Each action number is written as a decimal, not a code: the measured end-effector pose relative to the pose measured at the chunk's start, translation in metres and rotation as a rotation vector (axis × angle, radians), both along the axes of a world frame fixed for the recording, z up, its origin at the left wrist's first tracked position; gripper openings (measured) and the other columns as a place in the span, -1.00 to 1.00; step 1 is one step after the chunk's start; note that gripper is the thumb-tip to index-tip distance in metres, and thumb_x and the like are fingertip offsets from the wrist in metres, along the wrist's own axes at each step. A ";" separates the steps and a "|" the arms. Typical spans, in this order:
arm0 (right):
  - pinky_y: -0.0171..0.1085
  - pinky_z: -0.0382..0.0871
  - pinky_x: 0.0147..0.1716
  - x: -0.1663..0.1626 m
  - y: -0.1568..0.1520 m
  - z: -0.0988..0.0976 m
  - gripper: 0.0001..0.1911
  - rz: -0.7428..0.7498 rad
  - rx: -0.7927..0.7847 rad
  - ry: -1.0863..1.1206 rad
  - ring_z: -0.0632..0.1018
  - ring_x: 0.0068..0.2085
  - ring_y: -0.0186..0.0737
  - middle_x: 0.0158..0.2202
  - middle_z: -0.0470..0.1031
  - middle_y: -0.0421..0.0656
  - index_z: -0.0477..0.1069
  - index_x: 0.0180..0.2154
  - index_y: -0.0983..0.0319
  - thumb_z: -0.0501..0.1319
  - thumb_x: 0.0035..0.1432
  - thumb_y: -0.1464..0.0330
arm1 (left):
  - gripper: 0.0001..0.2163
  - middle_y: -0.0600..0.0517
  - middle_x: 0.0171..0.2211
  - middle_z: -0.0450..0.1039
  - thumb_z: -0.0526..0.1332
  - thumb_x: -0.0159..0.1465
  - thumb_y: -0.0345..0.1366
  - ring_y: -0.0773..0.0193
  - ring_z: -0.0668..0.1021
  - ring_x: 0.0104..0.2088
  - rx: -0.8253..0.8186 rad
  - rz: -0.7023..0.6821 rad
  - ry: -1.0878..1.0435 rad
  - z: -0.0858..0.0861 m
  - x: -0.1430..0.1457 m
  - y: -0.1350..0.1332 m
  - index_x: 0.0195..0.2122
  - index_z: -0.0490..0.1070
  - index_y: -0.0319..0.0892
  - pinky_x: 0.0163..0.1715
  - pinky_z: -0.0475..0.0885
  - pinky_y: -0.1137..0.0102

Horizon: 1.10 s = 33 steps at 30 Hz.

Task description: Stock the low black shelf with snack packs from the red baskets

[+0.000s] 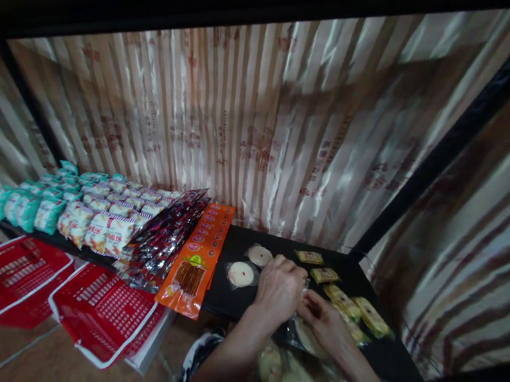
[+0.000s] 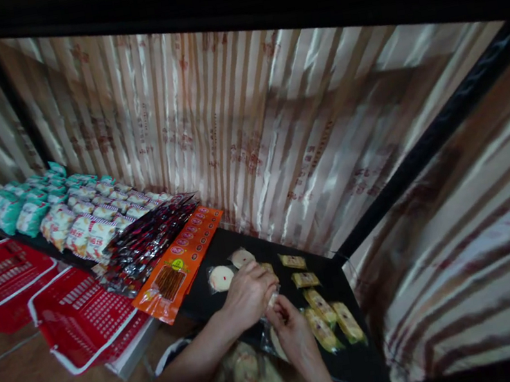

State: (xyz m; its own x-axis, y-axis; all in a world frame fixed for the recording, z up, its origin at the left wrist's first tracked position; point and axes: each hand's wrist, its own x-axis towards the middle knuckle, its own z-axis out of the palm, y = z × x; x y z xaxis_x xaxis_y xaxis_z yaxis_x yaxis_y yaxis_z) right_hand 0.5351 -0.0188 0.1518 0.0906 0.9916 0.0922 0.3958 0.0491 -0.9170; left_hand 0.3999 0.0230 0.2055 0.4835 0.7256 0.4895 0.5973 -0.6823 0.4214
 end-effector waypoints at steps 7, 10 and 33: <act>-0.32 0.31 -0.52 0.010 0.052 -0.015 -0.72 -0.075 -0.042 0.072 0.42 -0.52 -0.25 -0.57 0.41 -0.26 0.41 -0.46 0.19 0.27 -0.21 0.14 | -0.76 -0.03 -0.09 0.41 0.07 0.20 -0.43 0.17 0.30 0.05 -0.020 0.162 -0.352 -0.020 0.010 0.032 -0.15 0.43 -0.17 0.06 0.30 0.27; -0.33 0.31 -0.57 0.005 0.075 -0.016 -0.71 -0.095 -0.044 0.088 0.42 -0.54 -0.26 -0.59 0.41 -0.25 0.42 -0.45 0.19 0.26 -0.21 0.14 | -0.73 -0.04 -0.09 0.41 0.05 0.16 -0.49 0.14 0.28 0.08 -0.079 0.268 -0.389 -0.027 0.010 0.045 -0.18 0.46 -0.17 0.11 0.26 0.21; -0.25 0.41 -0.40 -0.029 0.266 -0.066 -0.73 -0.120 0.004 -0.196 0.56 -0.38 -0.16 -0.41 0.58 -0.15 0.46 -0.32 0.20 0.16 -0.03 0.19 | -0.57 -0.18 0.11 0.30 -0.04 0.18 -0.51 0.14 0.26 0.18 -0.378 0.385 -0.209 -0.085 -0.007 0.149 0.09 0.27 -0.35 0.24 0.06 0.16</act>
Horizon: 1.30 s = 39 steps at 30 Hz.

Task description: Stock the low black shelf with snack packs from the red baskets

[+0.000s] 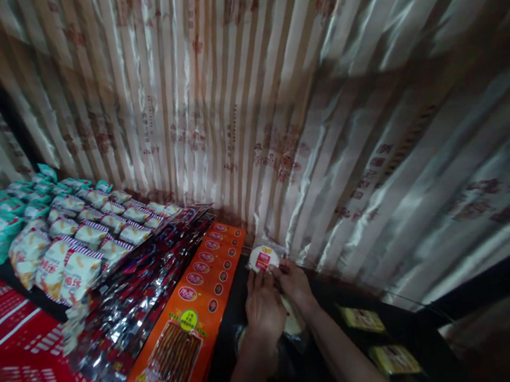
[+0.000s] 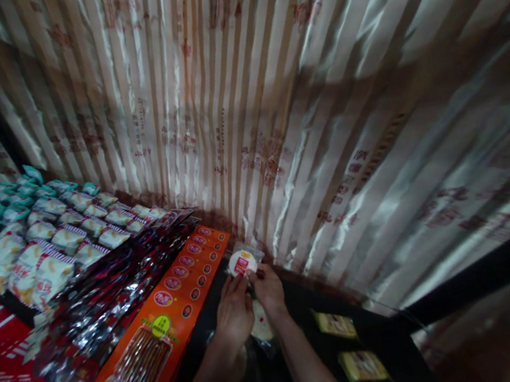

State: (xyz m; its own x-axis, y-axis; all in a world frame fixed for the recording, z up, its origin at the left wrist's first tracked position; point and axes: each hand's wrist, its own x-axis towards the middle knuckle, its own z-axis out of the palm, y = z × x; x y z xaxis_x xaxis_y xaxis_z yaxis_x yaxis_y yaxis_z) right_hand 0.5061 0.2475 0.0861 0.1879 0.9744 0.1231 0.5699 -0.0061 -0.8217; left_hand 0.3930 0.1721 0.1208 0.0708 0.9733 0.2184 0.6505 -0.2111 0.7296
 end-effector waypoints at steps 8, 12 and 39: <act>-0.29 0.39 -0.30 -0.004 0.022 -0.006 -0.78 -0.019 -0.104 -0.134 0.57 -0.29 -0.20 -0.33 0.58 -0.16 0.45 -0.28 0.18 0.15 0.02 0.25 | -0.55 -0.15 0.18 0.20 -0.05 0.19 -0.46 0.11 0.09 0.26 -0.090 0.038 0.061 -0.011 -0.003 0.012 0.12 0.24 -0.38 0.23 0.06 0.21; -0.31 0.37 -0.26 -0.009 0.024 -0.004 -0.75 -0.029 -0.139 -0.202 0.57 -0.26 -0.21 -0.29 0.57 -0.13 0.44 -0.25 0.20 0.13 0.06 0.23 | -0.53 -0.11 0.21 0.15 -0.06 0.20 -0.43 0.13 0.08 0.26 -0.155 0.045 0.105 -0.010 -0.007 0.016 0.15 0.20 -0.33 0.24 -0.01 0.17; -0.29 0.34 -0.12 0.005 -0.026 0.025 -0.71 -0.042 -0.039 -0.415 0.52 -0.13 -0.22 -0.14 0.52 -0.10 0.43 -0.15 0.23 0.06 0.13 0.29 | -0.69 -0.11 -0.10 0.46 -0.02 0.19 -0.48 0.19 0.42 -0.02 -0.139 -0.026 0.153 0.004 -0.011 -0.001 -0.13 0.43 -0.27 0.09 0.19 0.34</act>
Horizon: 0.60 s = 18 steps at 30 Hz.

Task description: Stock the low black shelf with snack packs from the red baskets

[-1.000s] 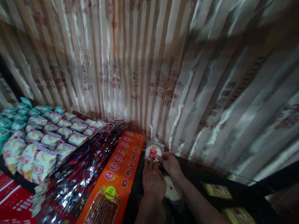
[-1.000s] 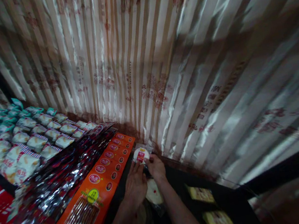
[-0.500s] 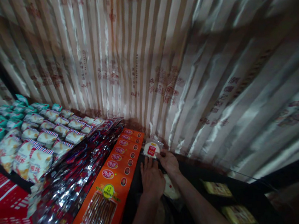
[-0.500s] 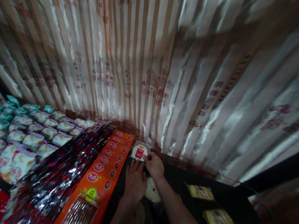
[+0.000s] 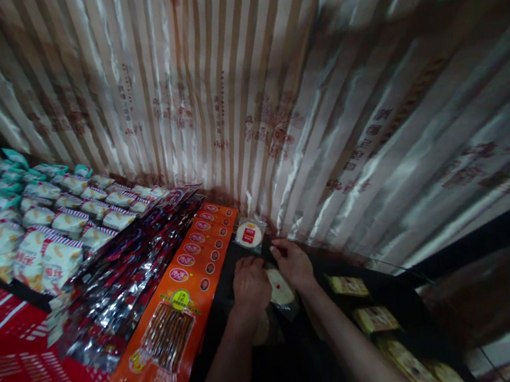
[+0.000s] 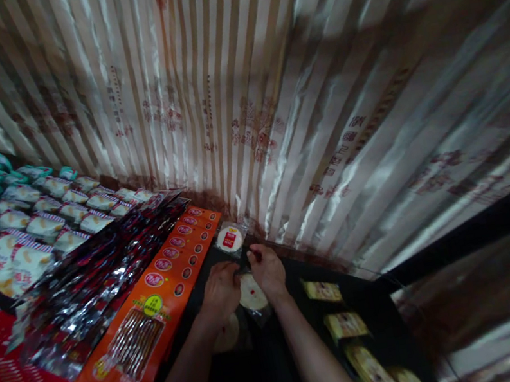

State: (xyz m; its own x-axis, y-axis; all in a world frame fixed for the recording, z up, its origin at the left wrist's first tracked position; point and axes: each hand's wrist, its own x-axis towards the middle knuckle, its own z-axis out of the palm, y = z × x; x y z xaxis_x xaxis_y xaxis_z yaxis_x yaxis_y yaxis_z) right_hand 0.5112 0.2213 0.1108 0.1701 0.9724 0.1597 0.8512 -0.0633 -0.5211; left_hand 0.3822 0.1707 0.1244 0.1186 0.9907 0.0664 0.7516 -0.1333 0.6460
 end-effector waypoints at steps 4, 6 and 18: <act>-0.24 0.33 -0.11 0.014 -0.035 0.007 -0.68 0.023 -0.073 -0.188 0.51 -0.08 -0.14 -0.12 0.51 -0.03 0.42 -0.10 0.25 0.04 0.15 0.33 | -0.70 -0.14 -0.17 0.48 -0.04 0.22 -0.42 0.13 0.47 -0.11 -0.042 -0.086 0.112 0.001 -0.002 -0.016 -0.14 0.43 -0.26 -0.01 0.28 0.28; -0.22 0.33 -0.14 0.016 -0.049 0.009 -0.65 0.057 -0.147 -0.257 0.52 -0.10 -0.12 -0.13 0.52 -0.02 0.39 -0.04 0.26 0.03 0.15 0.35 | -0.69 -0.17 -0.15 0.46 0.00 0.21 -0.39 0.10 0.46 -0.10 -0.045 -0.117 0.152 0.000 -0.002 -0.023 -0.08 0.40 -0.27 -0.02 0.28 0.25; -0.27 0.36 -0.24 0.010 -0.059 0.003 -0.67 0.012 -0.093 0.095 0.53 -0.28 -0.21 -0.30 0.55 -0.13 0.42 -0.10 0.22 0.10 0.06 0.36 | -0.71 -0.16 -0.14 0.43 0.07 0.17 -0.39 0.12 0.46 -0.09 -0.057 -0.032 0.052 0.007 -0.002 -0.046 -0.09 0.40 -0.24 -0.05 0.30 0.32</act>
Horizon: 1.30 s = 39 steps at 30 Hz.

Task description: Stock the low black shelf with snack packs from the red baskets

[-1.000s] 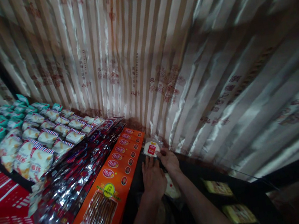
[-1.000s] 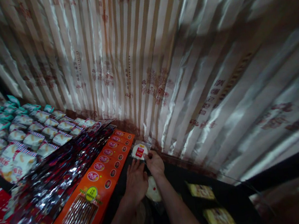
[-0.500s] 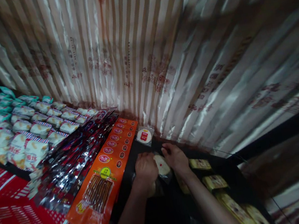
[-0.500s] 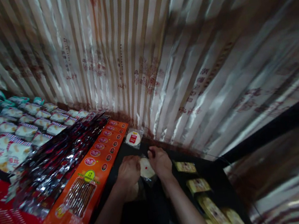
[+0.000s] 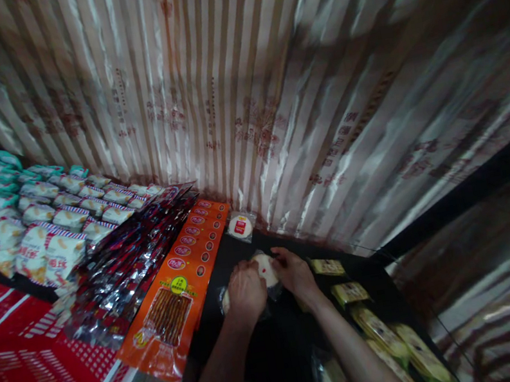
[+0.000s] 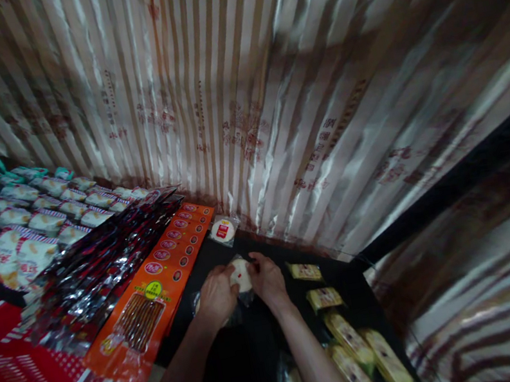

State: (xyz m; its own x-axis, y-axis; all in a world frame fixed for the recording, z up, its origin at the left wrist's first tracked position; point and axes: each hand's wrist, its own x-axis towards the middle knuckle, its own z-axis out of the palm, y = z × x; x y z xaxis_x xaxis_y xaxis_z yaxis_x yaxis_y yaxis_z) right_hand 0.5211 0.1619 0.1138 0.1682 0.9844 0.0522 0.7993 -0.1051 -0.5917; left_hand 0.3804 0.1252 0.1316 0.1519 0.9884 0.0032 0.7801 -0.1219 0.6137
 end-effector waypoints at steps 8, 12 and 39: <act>-0.39 0.31 -0.55 -0.010 -0.007 0.032 -0.60 -0.138 -0.091 0.884 0.48 -0.50 -0.33 -0.40 0.54 -0.16 0.45 -0.23 0.22 0.15 0.03 0.07 | -0.78 -0.10 -0.24 0.53 0.13 0.17 -0.24 0.17 0.52 -0.20 -0.106 0.261 -0.864 0.003 0.002 0.009 -0.30 0.51 -0.21 -0.19 0.36 0.38; -0.46 0.21 -0.64 -0.015 -0.008 0.051 -0.68 -0.195 -0.159 1.035 0.40 -0.58 -0.44 -0.38 0.54 -0.16 0.46 -0.26 0.22 0.10 0.10 0.14 | -0.71 -0.10 -0.37 0.52 0.09 0.17 -0.18 0.25 0.52 -0.38 -0.290 0.299 -1.228 0.009 0.002 0.010 -0.39 0.50 -0.30 -0.50 0.36 0.48; -0.40 0.20 -0.60 -0.042 0.038 -0.022 -0.67 -0.108 -0.005 0.724 0.39 -0.56 -0.36 -0.57 0.43 -0.25 0.44 -0.40 0.26 0.23 -0.13 0.13 | -0.65 -0.06 -0.07 0.40 0.10 0.13 -0.53 0.35 0.50 -0.14 -0.380 0.730 -1.610 0.003 -0.004 0.045 -0.04 0.25 -0.21 -0.15 0.40 0.51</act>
State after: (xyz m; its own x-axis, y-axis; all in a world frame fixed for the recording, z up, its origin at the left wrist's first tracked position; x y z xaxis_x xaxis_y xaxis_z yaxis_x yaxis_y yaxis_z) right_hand 0.4788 0.1997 0.0916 0.2545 0.9604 -0.1135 0.1931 -0.1654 -0.9671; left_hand 0.3765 0.1700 0.1344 -0.1895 0.8295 -0.5254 -0.7169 0.2488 0.6513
